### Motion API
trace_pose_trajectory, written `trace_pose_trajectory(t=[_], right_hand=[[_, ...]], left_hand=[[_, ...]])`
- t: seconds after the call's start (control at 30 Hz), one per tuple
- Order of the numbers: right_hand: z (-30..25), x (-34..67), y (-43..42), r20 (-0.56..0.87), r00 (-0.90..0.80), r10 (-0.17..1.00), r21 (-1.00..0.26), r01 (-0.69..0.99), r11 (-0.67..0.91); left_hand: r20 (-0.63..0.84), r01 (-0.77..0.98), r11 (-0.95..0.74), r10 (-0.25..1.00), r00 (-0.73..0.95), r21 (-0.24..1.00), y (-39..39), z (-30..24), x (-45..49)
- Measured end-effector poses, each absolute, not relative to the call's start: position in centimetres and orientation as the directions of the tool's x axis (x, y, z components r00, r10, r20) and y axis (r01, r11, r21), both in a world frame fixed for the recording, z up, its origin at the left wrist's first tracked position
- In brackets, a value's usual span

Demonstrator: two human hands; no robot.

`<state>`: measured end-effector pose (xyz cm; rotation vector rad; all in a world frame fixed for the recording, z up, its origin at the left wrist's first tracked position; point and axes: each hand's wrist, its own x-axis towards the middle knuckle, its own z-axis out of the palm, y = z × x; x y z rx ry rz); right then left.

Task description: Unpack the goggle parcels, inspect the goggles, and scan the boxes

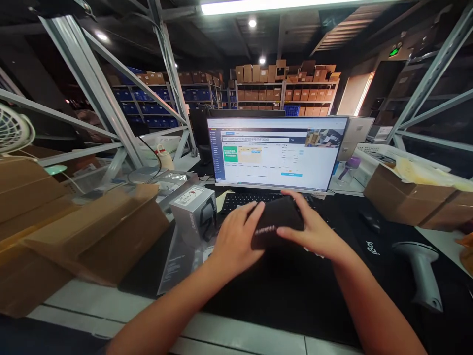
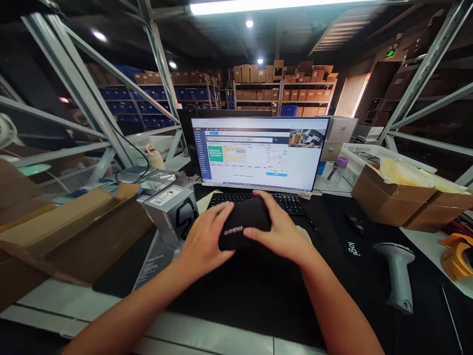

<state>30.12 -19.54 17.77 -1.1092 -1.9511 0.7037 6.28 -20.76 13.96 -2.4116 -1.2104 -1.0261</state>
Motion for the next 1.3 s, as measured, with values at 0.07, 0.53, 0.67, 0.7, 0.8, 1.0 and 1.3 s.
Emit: trace_pose_trajectory(t=[0.07, 0.53, 0.67, 0.7, 0.8, 1.0, 1.3], right_hand=[[17.7, 31.2, -18.6, 0.387, -0.142, 0.911, -0.793, 0.453, 0.407], [19.2, 36.3, -18.2, 0.283, 0.1, 0.954, -0.91, 0.342, 0.235], [19.4, 35.5, -18.5, 0.242, -0.049, 0.969, -0.85, 0.47, 0.236], [19.4, 35.3, -18.6, 0.22, -0.102, 0.97, -0.83, 0.502, 0.242], [19.5, 35.0, -19.1, 0.171, -0.232, 0.958, -0.789, 0.55, 0.274], [19.6, 34.5, -20.2, 0.177, -0.257, 0.95, -0.781, 0.551, 0.294], [14.3, 26.9, -18.7, 0.003, -0.225, 0.974, -0.618, 0.766, 0.178]], left_hand=[[0.713, 0.787, -0.595, 0.622, 0.324, 0.162, -19.5, 13.7, 5.8], [0.803, 0.713, -0.7, 0.41, 0.432, -0.026, -21.3, 4.3, 3.5], [0.818, 0.776, -0.63, 0.462, 0.342, 0.031, -25.9, 3.7, 4.8], [0.82, 0.789, -0.613, 0.47, 0.327, 0.036, -26.7, 3.5, 5.1], [0.846, 0.815, -0.579, 0.429, 0.318, -0.012, -28.5, 3.2, 5.8], [0.797, 0.824, -0.535, 0.574, 0.191, 0.188, -29.9, 3.1, 6.2], [0.796, 0.85, -0.411, 0.605, -0.017, 0.33, -29.4, 2.8, 6.1]])
